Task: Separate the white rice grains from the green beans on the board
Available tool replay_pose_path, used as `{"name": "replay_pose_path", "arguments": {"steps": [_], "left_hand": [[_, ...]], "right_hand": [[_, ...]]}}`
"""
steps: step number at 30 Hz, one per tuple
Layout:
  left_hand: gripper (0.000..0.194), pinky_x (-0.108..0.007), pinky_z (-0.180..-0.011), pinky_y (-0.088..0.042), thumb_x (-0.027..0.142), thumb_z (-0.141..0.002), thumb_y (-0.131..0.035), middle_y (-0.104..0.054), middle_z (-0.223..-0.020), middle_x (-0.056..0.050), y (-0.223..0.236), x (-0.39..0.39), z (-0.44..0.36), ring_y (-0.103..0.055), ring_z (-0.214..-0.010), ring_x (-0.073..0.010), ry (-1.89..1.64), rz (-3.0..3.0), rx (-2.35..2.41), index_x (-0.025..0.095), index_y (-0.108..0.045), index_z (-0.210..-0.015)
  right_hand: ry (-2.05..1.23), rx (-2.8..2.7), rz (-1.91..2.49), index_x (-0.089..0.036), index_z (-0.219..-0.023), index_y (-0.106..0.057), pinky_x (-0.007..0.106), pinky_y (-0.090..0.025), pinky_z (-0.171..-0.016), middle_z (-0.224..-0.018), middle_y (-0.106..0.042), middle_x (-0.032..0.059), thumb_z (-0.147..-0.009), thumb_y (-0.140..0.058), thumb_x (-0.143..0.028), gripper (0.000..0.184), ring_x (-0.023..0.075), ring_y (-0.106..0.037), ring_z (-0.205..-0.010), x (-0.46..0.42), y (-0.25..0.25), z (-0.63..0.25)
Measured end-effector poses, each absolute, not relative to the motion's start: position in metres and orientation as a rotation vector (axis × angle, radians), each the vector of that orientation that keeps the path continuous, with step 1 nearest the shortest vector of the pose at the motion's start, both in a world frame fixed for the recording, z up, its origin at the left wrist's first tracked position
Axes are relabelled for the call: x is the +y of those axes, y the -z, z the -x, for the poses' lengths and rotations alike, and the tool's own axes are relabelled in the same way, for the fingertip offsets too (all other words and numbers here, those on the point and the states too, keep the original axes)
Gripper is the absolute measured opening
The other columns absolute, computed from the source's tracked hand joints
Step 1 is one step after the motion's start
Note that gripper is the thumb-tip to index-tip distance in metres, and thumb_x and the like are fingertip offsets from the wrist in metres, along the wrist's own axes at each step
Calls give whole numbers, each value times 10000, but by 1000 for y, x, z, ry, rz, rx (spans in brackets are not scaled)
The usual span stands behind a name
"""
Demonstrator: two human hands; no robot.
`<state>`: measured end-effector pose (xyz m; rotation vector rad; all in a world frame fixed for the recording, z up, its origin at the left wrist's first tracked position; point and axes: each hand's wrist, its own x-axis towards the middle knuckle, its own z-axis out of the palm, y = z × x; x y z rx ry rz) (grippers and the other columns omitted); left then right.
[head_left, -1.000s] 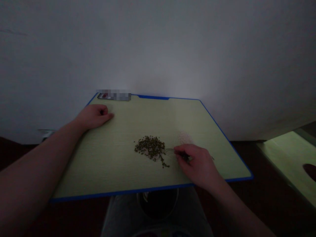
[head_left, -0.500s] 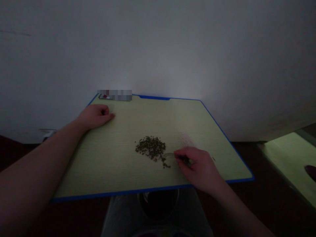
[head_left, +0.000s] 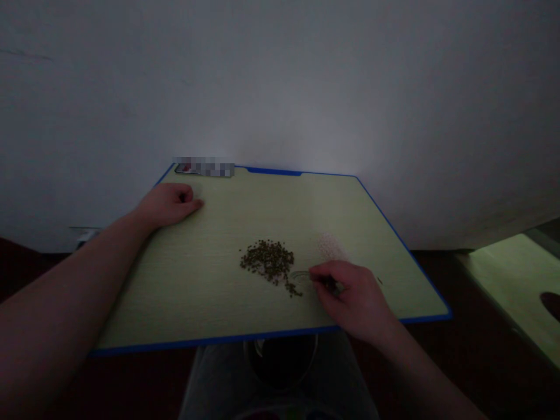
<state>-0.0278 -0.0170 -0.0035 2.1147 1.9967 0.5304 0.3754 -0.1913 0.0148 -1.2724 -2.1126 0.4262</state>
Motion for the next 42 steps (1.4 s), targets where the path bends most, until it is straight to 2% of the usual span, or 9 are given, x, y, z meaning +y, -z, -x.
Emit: {"name": "replay_pose_path", "arguments": {"steps": [7, 16, 26, 42], "left_hand": [[394, -344, -619, -328, 608, -735, -551, -489, -535, 11, 5, -16, 31, -458, -589, -166, -491, -2127, 2019, 258, -457, -581], [381, -305, -599, -335, 577, -765, -558, -480, -532, 27, 0, -19, 27, -461, -595, -152, -429, -2112, 2064, 240, -466, -611], [389, -315, -612, -339, 601, -758, -533, -482, -556, 20, 3, -16, 29, -463, -601, -157, -421, -2132, 2053, 244, -456, -625], [384, -310, -606, -351, 601, -750, -525, -498, -558, 14, 2, -17, 29, -474, -602, -159, -417, -2145, 2055, 243, -462, -623]], "right_hand": [[-399, -2120, 1243, -189, -915, -775, 277, -566, -616, -796, -799, 44, -853, -575, -150, 213, 181, -747, -685, -190, -14, -375], [-403, -2128, 1217, -175, -901, -778, 273, -573, -615, -781, -801, 49, -840, -563, -134, 228, 177, -750, -665, -197, -16, -376], [-371, -2053, 1308, -184, -914, -782, 282, -568, -607, -786, -801, 54, -827, -574, -145, 229, 180, -736, -639, -193, -13, -374], [-411, -2131, 1207, -188, -909, -770, 271, -562, -616, -786, -798, 43, -825, -563, -125, 233, 172, -737, -667, -194, -17, -373]]}}
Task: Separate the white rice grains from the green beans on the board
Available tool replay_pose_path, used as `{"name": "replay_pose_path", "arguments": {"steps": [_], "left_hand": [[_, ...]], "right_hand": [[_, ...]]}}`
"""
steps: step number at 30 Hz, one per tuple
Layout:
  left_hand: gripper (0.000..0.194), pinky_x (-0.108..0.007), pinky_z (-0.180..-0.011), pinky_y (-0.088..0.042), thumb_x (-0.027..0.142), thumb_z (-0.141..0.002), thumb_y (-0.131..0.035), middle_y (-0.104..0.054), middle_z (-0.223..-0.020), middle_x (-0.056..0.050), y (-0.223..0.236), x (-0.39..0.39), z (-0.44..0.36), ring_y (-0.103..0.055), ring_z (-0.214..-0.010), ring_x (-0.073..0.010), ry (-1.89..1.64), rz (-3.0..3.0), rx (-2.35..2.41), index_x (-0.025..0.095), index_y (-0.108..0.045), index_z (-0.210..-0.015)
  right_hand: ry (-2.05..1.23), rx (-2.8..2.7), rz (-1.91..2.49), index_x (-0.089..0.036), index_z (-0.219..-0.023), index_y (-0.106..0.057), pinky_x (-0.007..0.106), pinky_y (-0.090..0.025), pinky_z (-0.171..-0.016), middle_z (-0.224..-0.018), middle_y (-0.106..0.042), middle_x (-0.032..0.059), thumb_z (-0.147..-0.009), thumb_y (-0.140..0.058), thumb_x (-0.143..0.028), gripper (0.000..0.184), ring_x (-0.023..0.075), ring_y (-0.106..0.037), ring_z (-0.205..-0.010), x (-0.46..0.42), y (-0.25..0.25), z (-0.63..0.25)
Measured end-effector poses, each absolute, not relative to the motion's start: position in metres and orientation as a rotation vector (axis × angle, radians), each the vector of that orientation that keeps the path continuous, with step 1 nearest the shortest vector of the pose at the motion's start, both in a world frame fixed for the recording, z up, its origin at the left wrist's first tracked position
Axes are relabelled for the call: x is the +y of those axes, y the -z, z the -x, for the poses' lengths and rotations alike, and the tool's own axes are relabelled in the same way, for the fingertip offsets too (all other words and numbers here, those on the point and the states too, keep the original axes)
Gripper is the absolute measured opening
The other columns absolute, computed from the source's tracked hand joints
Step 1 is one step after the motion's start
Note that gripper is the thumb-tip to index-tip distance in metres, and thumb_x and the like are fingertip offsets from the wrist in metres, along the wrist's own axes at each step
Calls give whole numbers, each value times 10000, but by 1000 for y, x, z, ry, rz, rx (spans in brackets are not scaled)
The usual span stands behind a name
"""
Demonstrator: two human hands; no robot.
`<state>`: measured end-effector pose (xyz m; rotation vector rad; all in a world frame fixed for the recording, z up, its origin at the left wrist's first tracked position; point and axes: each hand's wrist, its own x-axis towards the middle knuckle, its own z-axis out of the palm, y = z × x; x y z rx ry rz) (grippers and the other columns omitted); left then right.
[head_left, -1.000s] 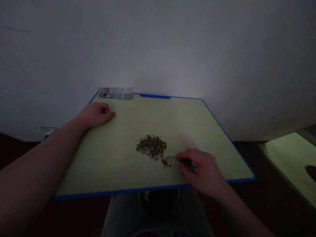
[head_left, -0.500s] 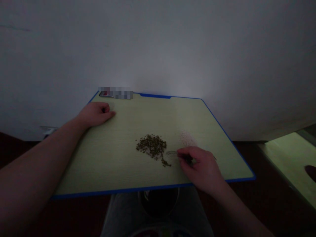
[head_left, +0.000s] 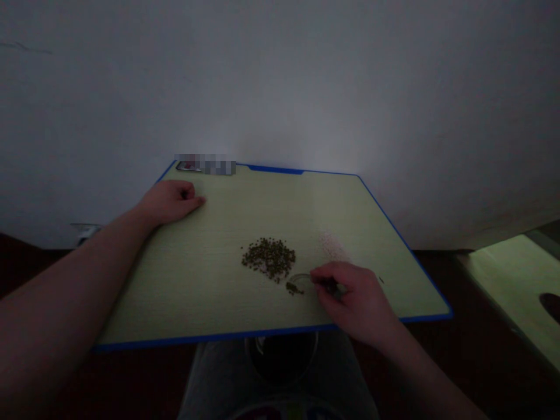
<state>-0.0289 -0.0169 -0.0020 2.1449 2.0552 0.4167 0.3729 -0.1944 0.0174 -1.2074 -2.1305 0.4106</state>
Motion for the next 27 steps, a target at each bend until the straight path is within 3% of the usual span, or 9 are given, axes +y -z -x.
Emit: {"name": "replay_pose_path", "arguments": {"steps": [27], "left_hand": [[389, -307, -620, -348, 594, -769, -553, -499, -565, 18, 3, -17, 30, -472, -624, -160, -399, -2121, 2065, 237, -477, -634]], "right_hand": [[-501, -2179, 1172, -197, -939, -774, 286, -563, -681, -842, -809, 53, -868, -563, -148, 228, 179, -744, -728, -190, -14, -366]]}}
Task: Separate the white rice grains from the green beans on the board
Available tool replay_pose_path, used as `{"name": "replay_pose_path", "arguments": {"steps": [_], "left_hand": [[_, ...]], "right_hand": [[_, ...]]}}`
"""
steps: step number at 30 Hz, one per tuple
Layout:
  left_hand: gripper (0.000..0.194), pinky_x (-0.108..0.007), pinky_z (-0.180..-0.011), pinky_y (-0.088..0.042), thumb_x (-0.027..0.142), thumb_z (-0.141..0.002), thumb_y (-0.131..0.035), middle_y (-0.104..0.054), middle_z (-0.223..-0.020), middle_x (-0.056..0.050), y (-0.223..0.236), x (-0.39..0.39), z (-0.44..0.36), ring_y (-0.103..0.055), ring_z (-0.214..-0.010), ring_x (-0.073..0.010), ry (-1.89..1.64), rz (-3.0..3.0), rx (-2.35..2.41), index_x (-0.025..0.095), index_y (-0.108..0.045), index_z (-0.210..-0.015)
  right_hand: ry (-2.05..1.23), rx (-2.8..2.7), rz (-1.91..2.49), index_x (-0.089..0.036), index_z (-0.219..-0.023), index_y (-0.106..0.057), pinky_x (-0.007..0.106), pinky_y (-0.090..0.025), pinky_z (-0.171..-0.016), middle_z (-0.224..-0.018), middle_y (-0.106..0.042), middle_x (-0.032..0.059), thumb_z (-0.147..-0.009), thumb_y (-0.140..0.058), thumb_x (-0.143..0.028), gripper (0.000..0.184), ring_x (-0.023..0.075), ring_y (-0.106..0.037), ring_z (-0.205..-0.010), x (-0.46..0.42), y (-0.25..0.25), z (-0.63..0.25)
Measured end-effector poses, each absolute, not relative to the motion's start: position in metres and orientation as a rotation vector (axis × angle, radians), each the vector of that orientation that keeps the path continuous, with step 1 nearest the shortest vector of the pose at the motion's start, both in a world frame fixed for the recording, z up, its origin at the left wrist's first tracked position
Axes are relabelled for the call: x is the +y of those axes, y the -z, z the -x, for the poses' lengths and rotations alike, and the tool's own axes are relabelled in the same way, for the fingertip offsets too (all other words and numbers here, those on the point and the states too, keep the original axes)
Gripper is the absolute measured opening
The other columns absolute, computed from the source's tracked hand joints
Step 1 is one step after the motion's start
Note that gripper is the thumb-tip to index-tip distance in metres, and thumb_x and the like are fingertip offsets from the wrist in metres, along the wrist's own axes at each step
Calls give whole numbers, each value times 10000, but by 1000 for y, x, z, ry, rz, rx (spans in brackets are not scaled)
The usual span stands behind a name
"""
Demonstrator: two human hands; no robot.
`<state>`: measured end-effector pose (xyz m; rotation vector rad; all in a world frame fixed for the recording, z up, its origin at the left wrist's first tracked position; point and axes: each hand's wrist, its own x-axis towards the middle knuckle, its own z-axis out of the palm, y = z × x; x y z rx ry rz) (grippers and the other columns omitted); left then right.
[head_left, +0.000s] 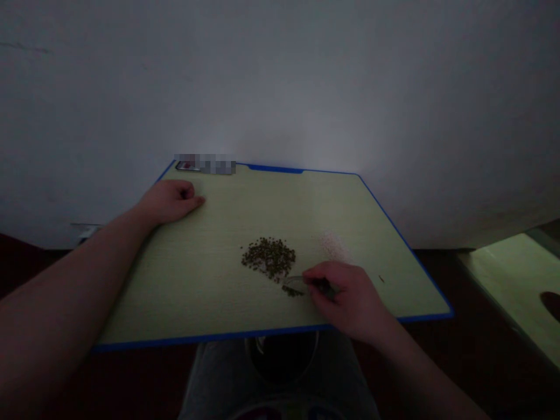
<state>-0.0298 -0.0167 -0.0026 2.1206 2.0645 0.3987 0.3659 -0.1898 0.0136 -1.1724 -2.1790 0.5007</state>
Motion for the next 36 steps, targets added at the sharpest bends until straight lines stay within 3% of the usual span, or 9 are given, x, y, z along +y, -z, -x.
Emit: {"name": "replay_pose_path", "arguments": {"steps": [20, 36], "left_hand": [[384, -313, -605, -339, 585, -764, -565, -505, -556, 17, 4, -17, 30, -460, -609, -157, -448, -2134, 2048, 239, -475, -626], [367, -310, -612, -343, 568, -783, -579, -527, -560, 14, 5, -17, 30, -480, -630, -164, -400, -2116, 2092, 235, -504, -646]], "right_hand": [[-956, -2273, 1246, -226, -1016, -775, 309, -547, -783, -951, -807, 23, -845, -585, -60, 305, 187, -744, -878, -184, -24, -354], [-753, -2263, 1414, -221, -1133, -808, 368, -601, -763, -988, -830, 78, -878, -637, -166, 312, 241, -770, -860, -201, -15, -369]]}}
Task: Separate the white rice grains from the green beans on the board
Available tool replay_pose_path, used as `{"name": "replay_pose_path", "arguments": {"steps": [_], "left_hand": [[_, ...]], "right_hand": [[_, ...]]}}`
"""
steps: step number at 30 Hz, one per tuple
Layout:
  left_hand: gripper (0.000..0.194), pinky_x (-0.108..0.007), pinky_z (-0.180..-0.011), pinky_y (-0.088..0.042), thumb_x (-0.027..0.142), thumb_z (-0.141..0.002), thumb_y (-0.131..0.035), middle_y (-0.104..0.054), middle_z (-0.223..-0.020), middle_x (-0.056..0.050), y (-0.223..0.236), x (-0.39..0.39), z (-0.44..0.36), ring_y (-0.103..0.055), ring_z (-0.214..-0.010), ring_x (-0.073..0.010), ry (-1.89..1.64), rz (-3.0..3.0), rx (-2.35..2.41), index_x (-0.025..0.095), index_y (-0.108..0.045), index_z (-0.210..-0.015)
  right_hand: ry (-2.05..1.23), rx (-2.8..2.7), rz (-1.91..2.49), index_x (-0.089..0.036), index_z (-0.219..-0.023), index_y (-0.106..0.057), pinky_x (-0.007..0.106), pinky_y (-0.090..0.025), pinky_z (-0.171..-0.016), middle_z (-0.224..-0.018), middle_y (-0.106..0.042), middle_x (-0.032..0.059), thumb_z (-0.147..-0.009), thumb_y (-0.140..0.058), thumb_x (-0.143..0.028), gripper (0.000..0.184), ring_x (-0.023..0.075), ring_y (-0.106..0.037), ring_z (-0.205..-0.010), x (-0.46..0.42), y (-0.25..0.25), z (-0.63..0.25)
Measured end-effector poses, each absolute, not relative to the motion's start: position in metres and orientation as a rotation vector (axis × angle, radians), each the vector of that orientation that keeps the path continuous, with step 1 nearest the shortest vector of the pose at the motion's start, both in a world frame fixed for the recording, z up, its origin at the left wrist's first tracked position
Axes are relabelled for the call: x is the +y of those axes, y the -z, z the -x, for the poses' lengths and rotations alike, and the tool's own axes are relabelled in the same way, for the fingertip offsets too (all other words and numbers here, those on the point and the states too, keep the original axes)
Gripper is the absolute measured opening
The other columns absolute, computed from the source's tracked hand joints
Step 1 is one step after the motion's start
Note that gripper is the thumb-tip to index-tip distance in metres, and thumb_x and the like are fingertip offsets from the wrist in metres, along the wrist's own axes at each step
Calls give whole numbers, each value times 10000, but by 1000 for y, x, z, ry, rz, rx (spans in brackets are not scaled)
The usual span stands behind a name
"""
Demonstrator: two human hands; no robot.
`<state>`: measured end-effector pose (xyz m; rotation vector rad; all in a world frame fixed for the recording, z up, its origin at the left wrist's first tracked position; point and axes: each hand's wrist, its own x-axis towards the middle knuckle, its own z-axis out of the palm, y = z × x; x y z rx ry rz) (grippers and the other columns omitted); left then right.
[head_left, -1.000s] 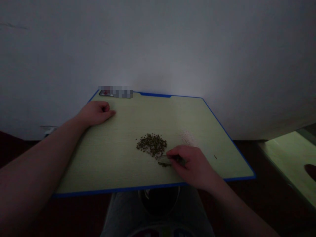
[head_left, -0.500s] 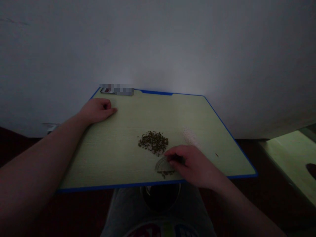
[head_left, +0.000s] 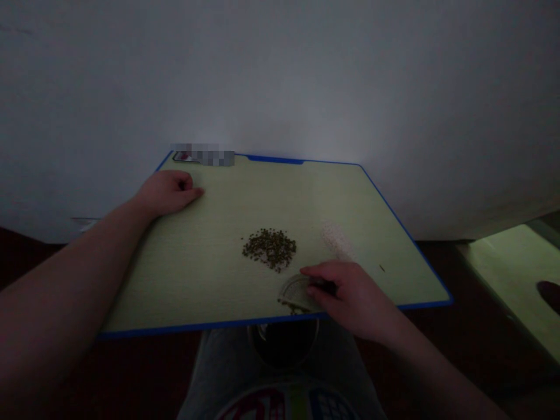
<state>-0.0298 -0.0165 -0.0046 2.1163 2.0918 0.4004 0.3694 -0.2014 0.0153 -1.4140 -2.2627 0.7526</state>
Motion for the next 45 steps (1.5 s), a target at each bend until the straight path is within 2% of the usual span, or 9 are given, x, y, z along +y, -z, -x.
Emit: {"name": "replay_pose_path", "arguments": {"steps": [8, 17, 20, 24, 27, 45], "left_hand": [[367, -314, -635, -347, 557, -796, -595, -530, -597, 10, 3, -19, 27, -487, -635, -165, -401, -2080, 2107, 233, -501, -652], [364, -302, -618, -346, 545, -792, -588, -503, -564, 21, 1, -19, 27, -466, -621, -150, -418, -2113, 2070, 230, -488, -639], [367, -295, -596, -336, 544, -788, -590, -495, -541, 25, 2, -19, 28, -457, -610, -145, -442, -2146, 2065, 230, -493, -624], [363, -296, -591, -331, 523, -785, -603, -488, -529, 29, 4, -18, 29, -444, -593, -138, -465, -2139, 2064, 232, -481, -605], [365, -297, -591, -330, 517, -781, -619, -487, -527, 31, 5, -18, 29, -445, -585, -136, -485, -2122, 2059, 233, -481, -598], [354, -313, -604, -337, 506, -779, -623, -476, -531, 25, 5, -18, 28, -447, -585, -148, -474, -2090, 2080, 240, -474, -600]], "right_hand": [[-839, -2149, 1491, -215, -1037, -802, 313, -532, -614, -820, -799, 37, -848, -665, -166, 239, 198, -721, -686, -222, -13, -368], [-1030, -2058, 1377, -229, -1032, -766, 272, -511, -600, -777, -772, -9, -879, -644, -178, 203, 161, -699, -664, -218, -22, -368], [-1003, -2107, 1332, -231, -1054, -770, 278, -527, -654, -856, -799, 7, -905, -622, -174, 218, 167, -728, -734, -209, -28, -359], [-935, -2191, 1268, -202, -1133, -772, 328, -557, -807, -1041, -824, 60, -924, -586, -149, 284, 209, -762, -926, -199, -26, -343], [-917, -2244, 1224, -190, -1123, -780, 352, -561, -865, -1094, -822, 78, -915, -580, -125, 295, 229, -762, -989, -194, -20, -333], [-947, -2204, 1269, -211, -1085, -770, 313, -581, -796, -990, -822, 42, -918, -583, -126, 265, 189, -763, -882, -220, -16, -351]]}}
